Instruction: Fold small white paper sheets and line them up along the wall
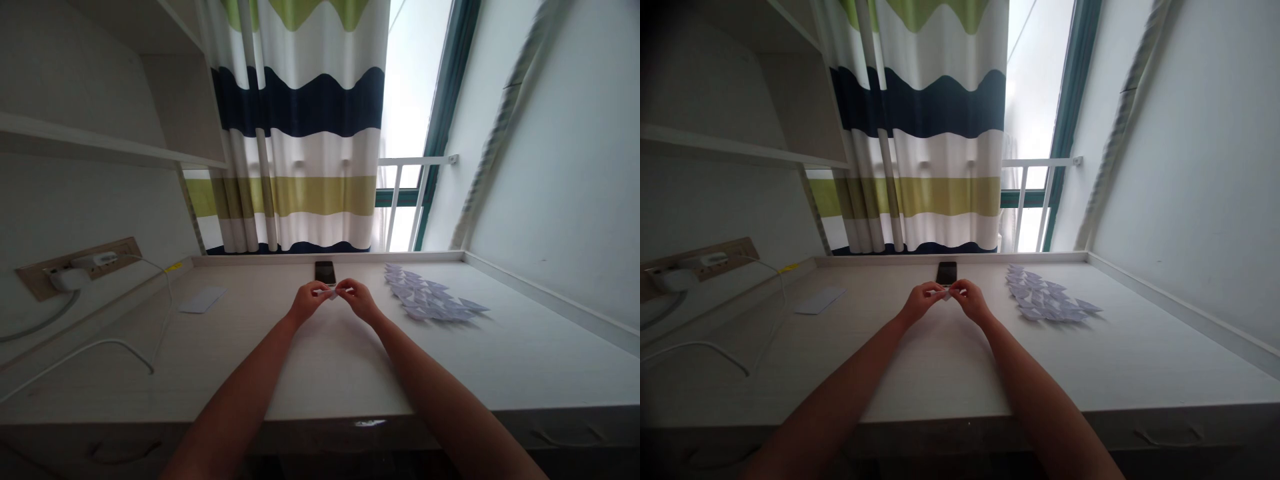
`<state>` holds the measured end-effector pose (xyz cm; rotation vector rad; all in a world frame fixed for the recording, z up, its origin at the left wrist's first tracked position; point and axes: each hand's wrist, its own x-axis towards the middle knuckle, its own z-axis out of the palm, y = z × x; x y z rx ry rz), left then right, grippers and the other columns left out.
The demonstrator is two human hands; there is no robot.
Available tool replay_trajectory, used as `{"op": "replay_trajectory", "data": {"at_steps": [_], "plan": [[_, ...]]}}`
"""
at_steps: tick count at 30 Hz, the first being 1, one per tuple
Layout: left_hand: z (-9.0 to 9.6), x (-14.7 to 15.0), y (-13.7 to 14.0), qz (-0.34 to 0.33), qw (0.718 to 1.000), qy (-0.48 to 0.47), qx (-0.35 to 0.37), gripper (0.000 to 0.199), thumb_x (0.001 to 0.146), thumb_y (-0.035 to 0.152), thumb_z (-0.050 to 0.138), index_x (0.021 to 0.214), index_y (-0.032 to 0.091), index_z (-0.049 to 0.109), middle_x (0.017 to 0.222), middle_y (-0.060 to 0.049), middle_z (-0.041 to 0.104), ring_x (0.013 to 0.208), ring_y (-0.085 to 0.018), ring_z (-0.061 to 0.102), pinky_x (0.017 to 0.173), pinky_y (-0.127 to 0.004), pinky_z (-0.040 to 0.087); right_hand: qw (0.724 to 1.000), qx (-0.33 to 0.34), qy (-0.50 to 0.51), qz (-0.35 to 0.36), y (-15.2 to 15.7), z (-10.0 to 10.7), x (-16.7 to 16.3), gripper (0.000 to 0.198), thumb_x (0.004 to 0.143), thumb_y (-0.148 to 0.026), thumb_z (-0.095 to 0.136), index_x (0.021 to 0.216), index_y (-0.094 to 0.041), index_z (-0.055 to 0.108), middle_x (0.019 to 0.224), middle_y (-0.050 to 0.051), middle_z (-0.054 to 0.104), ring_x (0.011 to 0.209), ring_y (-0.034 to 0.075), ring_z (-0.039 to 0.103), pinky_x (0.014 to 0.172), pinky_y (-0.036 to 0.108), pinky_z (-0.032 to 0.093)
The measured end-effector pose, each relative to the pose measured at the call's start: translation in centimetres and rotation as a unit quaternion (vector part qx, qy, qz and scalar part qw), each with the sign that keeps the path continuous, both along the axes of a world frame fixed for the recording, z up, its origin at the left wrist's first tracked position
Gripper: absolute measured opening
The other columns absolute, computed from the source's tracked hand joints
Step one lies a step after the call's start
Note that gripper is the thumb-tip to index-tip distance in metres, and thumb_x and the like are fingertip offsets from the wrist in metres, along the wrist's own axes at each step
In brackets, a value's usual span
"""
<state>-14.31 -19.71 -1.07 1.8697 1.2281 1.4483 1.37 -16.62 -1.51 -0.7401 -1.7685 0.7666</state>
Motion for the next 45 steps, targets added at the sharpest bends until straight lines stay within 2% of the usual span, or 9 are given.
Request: {"op": "replay_trajectory", "data": {"at_steps": [3, 9, 14, 19, 23, 25, 29, 34, 45], "plan": [[0.4, 0.0, -0.4, 0.001, 1.000, 0.008, -0.023, 0.026, 0.067, 0.037, 0.060, 0.075, 0.013, 0.067, 0.075, -0.006, 0.066, 0.070, -0.016, 0.058, 0.063, -0.025, 0.044, 1.000, -0.009, 0.012, 0.001, 0.2, -0.1, 0.0, 0.017, 0.068, -0.033, 0.058, 0.069, -0.017, 0.060, 0.071, 0.002, 0.060, 0.066, 0.014, 0.054, 0.061, 0.028, 0.045], [0.6, -0.4, -0.3, 0.007, 0.999, 0.003, -0.045, 0.029, 0.067, 0.039, 0.059, 0.076, 0.013, 0.069, 0.061, -0.002, 0.063, 0.059, -0.013, 0.053, 0.059, -0.025, 0.040, 0.996, -0.077, 0.038, 0.009, 0.2, 0.4, 0.5, 0.023, 0.064, -0.036, 0.062, 0.075, -0.016, 0.065, 0.068, 0.004, 0.064, 0.061, 0.014, 0.055, 0.061, 0.029, 0.044], [0.3, -0.5, -0.1, 0.002, 0.998, -0.007, -0.055, 0.029, 0.066, 0.040, 0.059, 0.073, 0.013, 0.069, 0.055, -0.001, 0.060, 0.055, -0.012, 0.050, 0.056, -0.024, 0.039, 0.997, -0.071, 0.041, 0.005, 0.4, 0.4, 0.6, 0.019, 0.065, -0.035, 0.061, 0.071, -0.017, 0.064, 0.065, 0.001, 0.062, 0.060, 0.013, 0.053, 0.060, 0.028, 0.043], [0.3, -0.5, 0.0, -0.010, 0.999, -0.008, -0.049, 0.028, 0.067, 0.039, 0.060, 0.077, 0.014, 0.069, 0.065, -0.004, 0.063, 0.062, -0.014, 0.054, 0.059, -0.026, 0.042, 0.997, -0.052, 0.048, -0.008, 0.2, 0.4, 0.5, 0.022, 0.065, -0.039, 0.060, 0.072, -0.019, 0.063, 0.067, 0.001, 0.061, 0.061, 0.013, 0.052, 0.056, 0.026, 0.043], [-0.1, -0.4, 0.3, -0.025, 0.999, -0.019, -0.008, 0.027, 0.065, 0.038, 0.062, 0.078, 0.016, 0.069, 0.086, -0.008, 0.063, 0.077, -0.016, 0.057, 0.062, -0.026, 0.046, 0.996, -0.064, 0.055, -0.031, -0.1, 0.6, 0.5, 0.026, 0.064, -0.043, 0.061, 0.072, -0.018, 0.063, 0.050, -0.003, 0.050, 0.047, 0.010, 0.044, 0.046, 0.024, 0.038], [-0.3, -0.3, 0.4, -0.038, 0.999, -0.009, -0.006, 0.028, 0.066, 0.038, 0.061, 0.082, 0.016, 0.068, 0.090, -0.009, 0.062, 0.076, -0.016, 0.058, 0.061, -0.025, 0.046, 0.994, -0.084, 0.065, -0.017, -0.2, 0.6, 0.5, 0.027, 0.065, -0.043, 0.060, 0.073, -0.018, 0.062, 0.046, -0.005, 0.046, 0.042, 0.009, 0.041, 0.043, 0.023, 0.036], [-0.6, -0.2, 0.5, -0.092, 0.993, -0.017, -0.065, 0.033, 0.072, 0.034, 0.057, 0.099, 0.015, 0.064, 0.090, -0.009, 0.064, 0.068, -0.014, 0.060, 0.061, -0.027, 0.047, 0.991, -0.098, 0.095, -0.006, -0.2, 0.6, 0.6, 0.028, 0.065, -0.044, 0.060, 0.075, -0.017, 0.059, 0.055, -0.002, 0.054, 0.049, 0.011, 0.051, 0.046, 0.024, 0.042], [-0.4, -0.1, 0.5, -0.149, 0.979, -0.062, -0.128, 0.037, 0.073, 0.035, 0.057, 0.104, 0.015, 0.060, 0.101, -0.011, 0.063, 0.085, -0.019, 0.061, 0.067, -0.030, 0.048, 0.992, -0.082, 0.094, -0.018, -0.1, 0.4, 0.7, 0.029, 0.067, -0.044, 0.059, 0.077, -0.017, 0.059, 0.063, 0.001, 0.059, 0.057, 0.013, 0.056, 0.052, 0.027, 0.047], [-0.1, -0.2, 0.1, -0.145, 0.980, -0.044, -0.131, 0.042, 0.070, 0.034, 0.060, 0.109, 0.017, 0.058, 0.097, -0.010, 0.064, 0.081, -0.018, 0.061, 0.068, -0.031, 0.048, 0.991, -0.086, 0.102, -0.004, -0.1, 0.5, 0.7, 0.028, 0.067, -0.042, 0.059, 0.079, -0.018, 0.059, 0.064, 0.002, 0.062, 0.057, 0.014, 0.059, 0.056, 0.029, 0.049]]}}
